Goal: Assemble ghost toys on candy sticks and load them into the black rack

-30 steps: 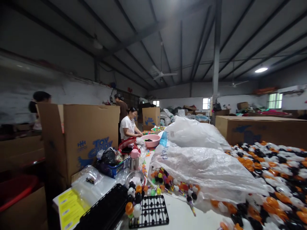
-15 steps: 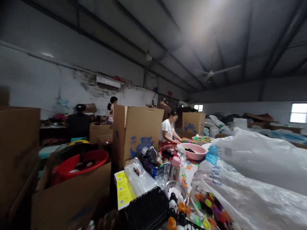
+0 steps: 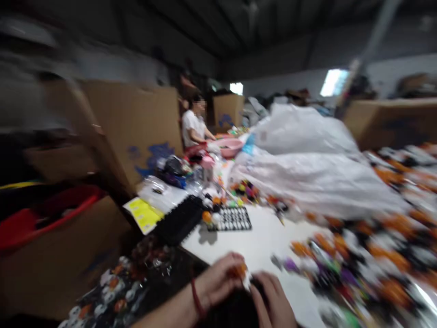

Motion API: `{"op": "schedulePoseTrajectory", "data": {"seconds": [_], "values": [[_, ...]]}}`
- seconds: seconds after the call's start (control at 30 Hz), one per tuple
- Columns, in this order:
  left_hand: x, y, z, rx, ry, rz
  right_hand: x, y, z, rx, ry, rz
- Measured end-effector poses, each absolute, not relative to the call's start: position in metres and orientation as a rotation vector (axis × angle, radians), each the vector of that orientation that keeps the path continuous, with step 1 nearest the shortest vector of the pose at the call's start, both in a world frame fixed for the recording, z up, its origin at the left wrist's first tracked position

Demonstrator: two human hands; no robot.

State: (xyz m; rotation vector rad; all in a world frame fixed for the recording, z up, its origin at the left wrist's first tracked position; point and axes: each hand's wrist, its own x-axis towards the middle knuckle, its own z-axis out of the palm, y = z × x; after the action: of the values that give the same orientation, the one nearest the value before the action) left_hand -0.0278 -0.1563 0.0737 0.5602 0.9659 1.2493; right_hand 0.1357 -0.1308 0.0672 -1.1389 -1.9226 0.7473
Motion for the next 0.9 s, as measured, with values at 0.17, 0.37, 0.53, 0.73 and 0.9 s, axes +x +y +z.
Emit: {"op": "schedulePoseTrajectory", "data": {"seconds": [0.17,0.37,0.53,0.73,0.9], "values": [[-0.015,-0.151,0.071,0.600,0.909,1.325,0.147,-0.146,0.068,-1.076,-1.794,0.976],[-0.004,-0.155,0.070,0.735,1.055,1.243,0.146,-0.150,0.065,-1.159,-1.637,1.077],[0.005,-0.154,0.065,0.801,1.079,1.230,0.151,-0.145,0.069,-1.119,-1.750,0.823],[0.008,-0.154,0.065,0.765,1.125,1.191,0.153,-0.144,0.070,-1.101,-1.818,0.717],[0.009,-0.154,0.063,0.750,1.136,1.173,0.153,-0.147,0.066,-1.188,-1.847,0.725]]}}
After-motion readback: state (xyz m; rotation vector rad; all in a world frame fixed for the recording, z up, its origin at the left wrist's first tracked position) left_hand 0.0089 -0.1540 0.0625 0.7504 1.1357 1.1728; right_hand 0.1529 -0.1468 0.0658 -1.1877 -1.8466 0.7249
